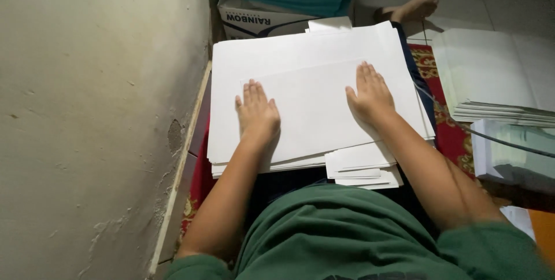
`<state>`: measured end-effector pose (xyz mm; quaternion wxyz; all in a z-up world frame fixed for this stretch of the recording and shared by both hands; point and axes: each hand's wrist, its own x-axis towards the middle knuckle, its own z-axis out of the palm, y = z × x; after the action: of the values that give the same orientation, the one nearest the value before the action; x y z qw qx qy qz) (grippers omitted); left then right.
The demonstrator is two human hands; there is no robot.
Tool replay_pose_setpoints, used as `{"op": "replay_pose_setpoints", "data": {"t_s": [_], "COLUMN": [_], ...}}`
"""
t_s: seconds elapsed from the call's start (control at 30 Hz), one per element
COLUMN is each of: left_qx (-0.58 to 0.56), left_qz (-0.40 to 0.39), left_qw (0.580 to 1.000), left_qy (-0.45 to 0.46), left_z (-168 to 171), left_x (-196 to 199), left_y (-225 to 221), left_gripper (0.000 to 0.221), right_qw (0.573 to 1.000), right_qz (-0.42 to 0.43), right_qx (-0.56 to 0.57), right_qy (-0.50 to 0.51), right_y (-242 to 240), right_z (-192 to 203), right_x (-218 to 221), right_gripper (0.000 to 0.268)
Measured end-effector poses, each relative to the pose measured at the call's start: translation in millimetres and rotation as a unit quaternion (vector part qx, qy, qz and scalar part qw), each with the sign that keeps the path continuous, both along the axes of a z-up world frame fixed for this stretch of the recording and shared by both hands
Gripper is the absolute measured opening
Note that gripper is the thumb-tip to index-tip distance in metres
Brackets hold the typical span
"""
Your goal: Folding large white paper sheets in half and smoothing the creases by hand on the floor.
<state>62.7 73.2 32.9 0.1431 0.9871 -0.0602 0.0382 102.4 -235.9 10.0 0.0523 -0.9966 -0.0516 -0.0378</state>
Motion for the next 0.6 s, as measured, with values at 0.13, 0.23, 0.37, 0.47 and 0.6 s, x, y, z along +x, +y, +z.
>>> {"op": "replay_pose_setpoints", "data": {"t_s": [0.13,0.23,0.37,0.47,0.6], "left_qx": [0.004,0.001,0.060,0.038,0.022], "left_qz": [0.017,0.031,0.041,0.011,-0.041], "left_qw": [0.999,0.997,0.997,0.999,0.999], "left_qy": [0.047,0.071,0.035,0.001,-0.009], "left_z": [-5.7,-15.4,-24.8,-43.9,-68.1], "left_x": [-15.1,-11.6,18.7,54.0,74.3], "left_y": [9.5,6.4,-11.1,-33.3,-48.3], "left_gripper": [0.067,0.069,0.068,0.064,0.064], "right_qw": [0.999,0.998,0.999,0.993,0.955], "right_qz": [-0.001,-0.002,0.032,0.110,0.241], "right_qx": [-0.006,-0.019,-0.019,0.029,-0.029], "right_qy": [0.047,0.060,-0.028,-0.023,-0.169], "right_y": [-18.4,-25.6,-8.0,29.3,86.6], "right_z": [5.7,0.1,-2.7,-27.2,-67.3], "right_x": [-42.1,-36.3,2.1,35.9,57.5], "right_gripper": [0.083,0.084,0.083,0.080,0.072]}}
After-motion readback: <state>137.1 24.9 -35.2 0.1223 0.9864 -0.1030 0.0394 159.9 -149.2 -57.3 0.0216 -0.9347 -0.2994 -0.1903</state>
